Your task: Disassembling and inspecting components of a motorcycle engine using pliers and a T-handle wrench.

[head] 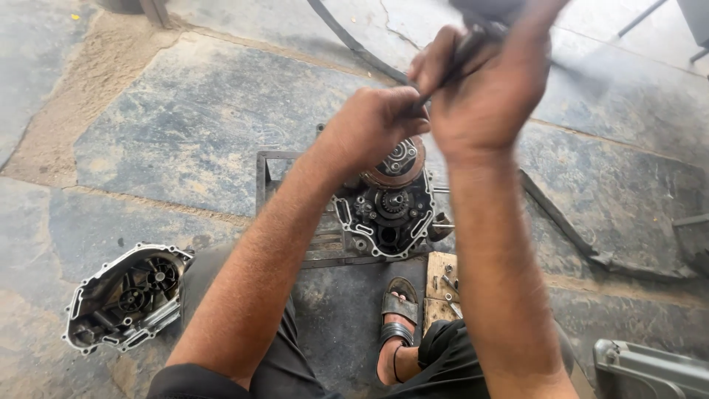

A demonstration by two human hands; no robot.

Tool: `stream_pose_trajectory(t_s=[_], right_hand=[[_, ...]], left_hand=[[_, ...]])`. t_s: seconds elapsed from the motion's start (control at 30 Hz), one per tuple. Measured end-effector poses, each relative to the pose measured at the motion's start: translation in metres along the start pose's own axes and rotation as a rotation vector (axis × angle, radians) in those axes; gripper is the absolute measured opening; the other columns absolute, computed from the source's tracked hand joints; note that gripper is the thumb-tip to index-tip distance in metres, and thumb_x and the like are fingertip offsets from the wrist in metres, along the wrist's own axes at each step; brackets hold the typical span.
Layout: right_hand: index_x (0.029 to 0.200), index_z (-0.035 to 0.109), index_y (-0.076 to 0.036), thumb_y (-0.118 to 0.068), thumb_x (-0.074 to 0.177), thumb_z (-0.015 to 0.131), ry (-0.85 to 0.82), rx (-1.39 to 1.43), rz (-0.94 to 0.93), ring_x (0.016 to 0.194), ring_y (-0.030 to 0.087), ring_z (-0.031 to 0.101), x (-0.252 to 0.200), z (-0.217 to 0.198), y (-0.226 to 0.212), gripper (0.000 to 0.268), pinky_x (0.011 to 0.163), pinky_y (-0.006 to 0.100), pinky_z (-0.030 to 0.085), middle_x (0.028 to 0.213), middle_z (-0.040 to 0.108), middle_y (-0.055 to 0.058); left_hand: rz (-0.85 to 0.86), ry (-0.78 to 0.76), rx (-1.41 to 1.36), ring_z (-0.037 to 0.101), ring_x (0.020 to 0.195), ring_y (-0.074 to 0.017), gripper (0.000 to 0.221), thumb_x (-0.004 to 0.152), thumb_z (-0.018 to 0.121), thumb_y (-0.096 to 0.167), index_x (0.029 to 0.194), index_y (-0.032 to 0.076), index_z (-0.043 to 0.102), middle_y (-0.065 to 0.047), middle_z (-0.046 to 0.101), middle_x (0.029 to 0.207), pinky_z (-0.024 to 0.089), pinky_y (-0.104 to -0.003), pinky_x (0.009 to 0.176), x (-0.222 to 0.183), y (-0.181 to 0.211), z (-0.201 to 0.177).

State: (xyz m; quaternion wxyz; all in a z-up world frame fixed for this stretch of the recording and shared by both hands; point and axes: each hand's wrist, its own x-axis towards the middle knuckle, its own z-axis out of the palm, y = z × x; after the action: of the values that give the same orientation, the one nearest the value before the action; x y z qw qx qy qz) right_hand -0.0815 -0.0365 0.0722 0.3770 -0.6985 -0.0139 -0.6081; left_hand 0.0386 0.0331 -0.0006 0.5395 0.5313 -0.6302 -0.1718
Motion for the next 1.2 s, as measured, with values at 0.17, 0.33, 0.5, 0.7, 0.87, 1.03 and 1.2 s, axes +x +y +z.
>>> stream_pose_trajectory(t_s=[0.17, 0.33, 0.5, 0.7, 0.87, 1.03, 1.2], right_hand=[[0.118, 0.065, 0.009, -0.051, 0.107, 0.043, -0.574, 0.790, 0.511, 0.042, 0.018, 0.058, 0.033, -0.009, -0.012, 0.065, 0.043, 0.032, 0.055, 0.061, 0.065, 0.013], [0.101, 0.061, 0.015, -0.017, 0.108, 0.055, -0.516, 0.316, 0.618, 0.039, 0.017, 0.052, 0.057, -0.010, -0.022, 0.033, 0.046, 0.034, 0.048, 0.055, 0.054, 0.013], [0.106, 0.067, 0.015, -0.008, 0.090, 0.060, -0.425, 0.072, 0.943, 0.054, 0.017, 0.066, 0.089, 0.020, -0.051, 0.028, 0.078, 0.041, 0.074, 0.063, 0.063, 0.012], [0.104, 0.071, -0.002, -0.019, 0.083, 0.074, -1.049, -0.798, 0.558, 0.068, 0.019, 0.075, 0.095, -0.019, -0.031, 0.028, 0.062, 0.035, 0.063, 0.078, 0.069, 0.000], [0.109, 0.076, -0.006, -0.021, 0.115, 0.066, -0.975, -1.364, -0.172, 0.061, 0.020, 0.068, 0.072, -0.054, -0.007, 0.019, 0.056, 0.034, 0.057, 0.074, 0.068, 0.007], [0.102, 0.077, -0.009, -0.031, 0.115, 0.064, -0.499, -0.890, -0.353, 0.064, 0.016, 0.066, 0.039, -0.020, -0.005, 0.028, 0.059, 0.032, 0.052, 0.073, 0.069, 0.005], [0.097, 0.067, -0.013, -0.052, 0.115, 0.052, -0.050, -0.477, -0.171, 0.067, 0.013, 0.056, -0.002, -0.045, 0.053, 0.046, 0.063, 0.028, 0.043, 0.076, 0.061, 0.005]], left_hand=[[-0.039, -0.064, 0.108, 0.078, 0.079, -0.0188, 0.020, 0.093, 0.076, 0.030, 0.100, 0.011, 0.074, -0.006, 0.078, 0.087, 0.064, -0.036, 0.077, -0.006, 0.005, -0.001], [-0.100, 0.020, 0.179, 0.077, 0.074, -0.0207, 0.024, 0.094, 0.074, 0.035, 0.101, 0.013, 0.075, -0.008, 0.078, 0.082, 0.064, -0.038, 0.074, -0.005, 0.002, 0.007], [-0.053, 0.085, 0.184, 0.078, 0.073, -0.0193, 0.023, 0.095, 0.071, 0.035, 0.106, 0.014, 0.074, -0.007, 0.078, 0.085, 0.063, -0.038, 0.072, -0.008, -0.007, 0.014], [-0.019, 0.065, 0.225, 0.078, 0.077, -0.0204, 0.023, 0.098, 0.068, 0.034, 0.104, 0.012, 0.069, -0.006, 0.079, 0.088, 0.063, -0.039, 0.070, -0.003, -0.005, 0.020], [-0.024, 0.108, 0.188, 0.078, 0.078, -0.0239, 0.021, 0.098, 0.070, 0.032, 0.105, 0.012, 0.069, -0.010, 0.078, 0.085, 0.061, -0.041, 0.066, 0.003, -0.014, 0.028], [-0.010, 0.087, 0.227, 0.078, 0.079, -0.0244, 0.022, 0.096, 0.072, 0.032, 0.100, 0.010, 0.069, -0.010, 0.078, 0.085, 0.061, -0.042, 0.068, 0.001, -0.007, 0.023], [0.002, 0.126, 0.184, 0.078, 0.081, -0.0244, 0.023, 0.095, 0.073, 0.030, 0.100, 0.009, 0.070, -0.009, 0.079, 0.088, 0.061, -0.041, 0.071, -0.002, -0.006, 0.024]])
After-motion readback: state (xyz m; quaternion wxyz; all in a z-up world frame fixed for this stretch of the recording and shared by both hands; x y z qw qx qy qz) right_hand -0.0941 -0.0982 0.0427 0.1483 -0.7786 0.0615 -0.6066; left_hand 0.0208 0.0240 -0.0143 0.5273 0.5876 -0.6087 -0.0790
